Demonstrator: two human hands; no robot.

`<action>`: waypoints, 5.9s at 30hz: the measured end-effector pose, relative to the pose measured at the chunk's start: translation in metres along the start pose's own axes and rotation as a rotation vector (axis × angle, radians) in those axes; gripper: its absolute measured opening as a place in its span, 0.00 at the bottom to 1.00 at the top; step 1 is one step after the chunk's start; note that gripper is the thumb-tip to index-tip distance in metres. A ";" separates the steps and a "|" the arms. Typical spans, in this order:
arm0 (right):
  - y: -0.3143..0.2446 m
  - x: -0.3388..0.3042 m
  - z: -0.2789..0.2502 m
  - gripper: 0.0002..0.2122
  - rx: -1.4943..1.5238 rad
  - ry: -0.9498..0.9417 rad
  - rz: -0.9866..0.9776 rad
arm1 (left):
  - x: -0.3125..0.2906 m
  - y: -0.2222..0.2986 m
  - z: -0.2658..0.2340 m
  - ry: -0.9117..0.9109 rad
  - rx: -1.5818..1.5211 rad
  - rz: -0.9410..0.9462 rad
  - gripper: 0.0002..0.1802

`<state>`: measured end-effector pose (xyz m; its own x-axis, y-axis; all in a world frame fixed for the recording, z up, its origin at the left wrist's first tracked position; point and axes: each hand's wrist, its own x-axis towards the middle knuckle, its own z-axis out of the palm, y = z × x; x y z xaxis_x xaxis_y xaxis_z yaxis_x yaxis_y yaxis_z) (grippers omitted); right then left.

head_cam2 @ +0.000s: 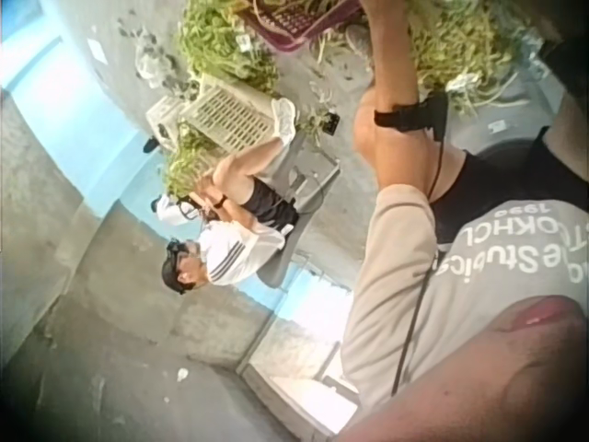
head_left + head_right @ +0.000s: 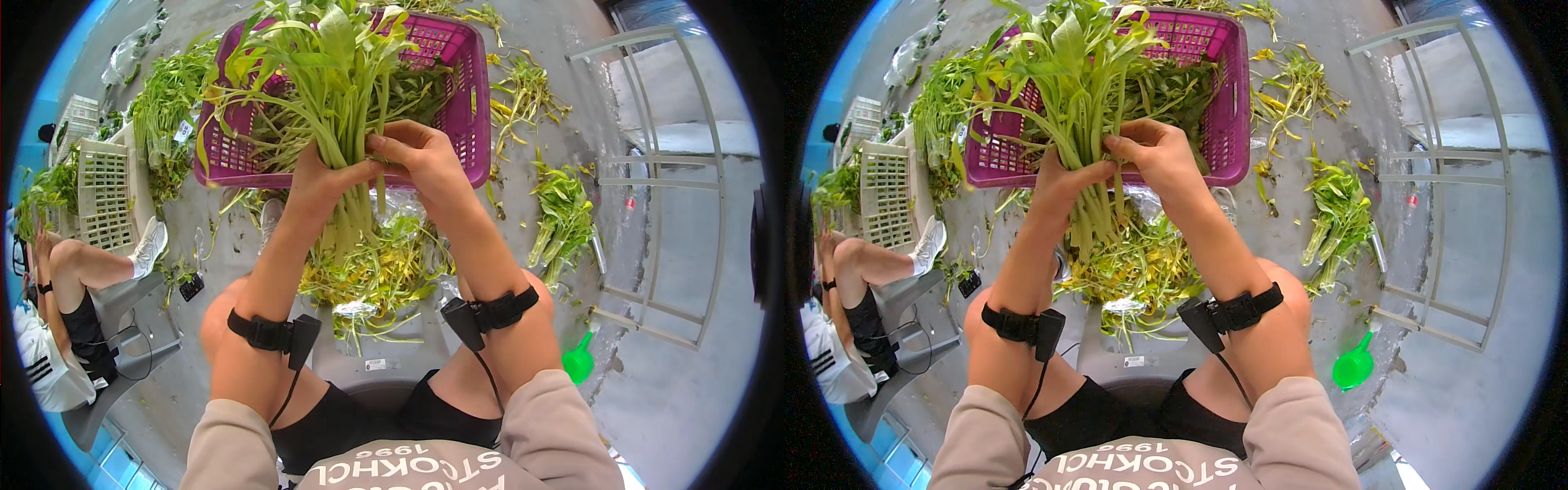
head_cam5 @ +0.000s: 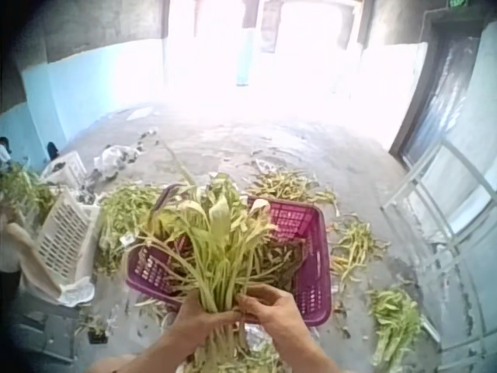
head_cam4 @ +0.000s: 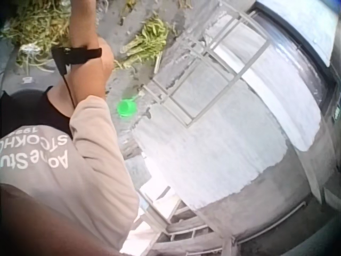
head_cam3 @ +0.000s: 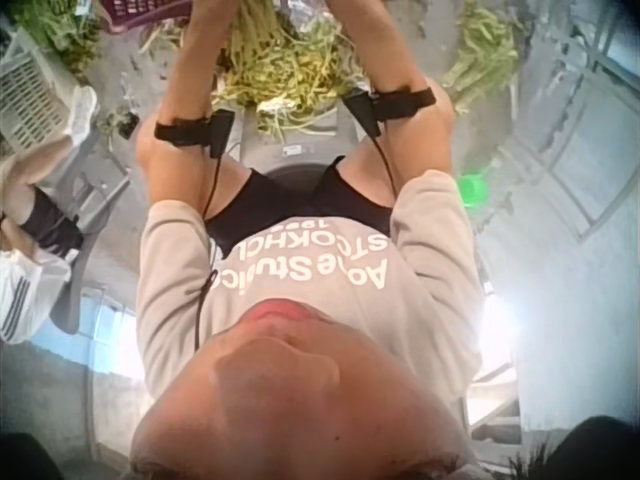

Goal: The person sorts through a bunch of water spinach by hand, plucking individual leaves and stems and placing them into a purple basket. They then gather the remaining stems into a bundle and secure them with a rubber band.

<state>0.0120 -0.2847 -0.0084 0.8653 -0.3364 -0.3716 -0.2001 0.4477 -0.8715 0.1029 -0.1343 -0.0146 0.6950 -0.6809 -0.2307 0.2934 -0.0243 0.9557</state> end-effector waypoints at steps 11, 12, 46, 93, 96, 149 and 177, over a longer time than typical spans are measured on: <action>0.006 -0.003 0.014 0.12 -0.061 -0.018 -0.056 | -0.002 0.006 -0.008 0.092 -0.309 -0.148 0.19; 0.012 -0.001 0.014 0.12 -0.144 -0.022 -0.163 | -0.001 0.008 -0.009 0.096 -0.379 -0.166 0.18; -0.106 -0.183 0.026 0.26 0.063 0.996 -1.044 | 0.000 -0.015 -0.006 0.119 -0.236 -0.074 0.22; 0.030 -0.001 0.033 0.10 -0.416 0.215 -0.525 | -0.017 -0.003 0.011 -0.015 0.876 0.673 0.37; 0.035 0.004 0.020 0.13 -0.196 0.201 -0.528 | -0.015 -0.013 0.008 -0.100 0.915 0.687 0.43; -0.052 -0.043 0.010 0.18 0.721 -0.118 -0.636 | -0.042 0.028 -0.025 -0.359 -0.221 0.056 0.12; 0.002 -0.009 0.002 0.17 0.289 -0.326 -0.024 | -0.011 0.023 -0.013 0.205 0.283 0.539 0.09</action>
<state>0.0050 -0.2793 -0.0060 0.9773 -0.0910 -0.1912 -0.0815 0.6717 -0.7363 0.1102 -0.1177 0.0081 0.8163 -0.4983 0.2922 -0.2974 0.0711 0.9521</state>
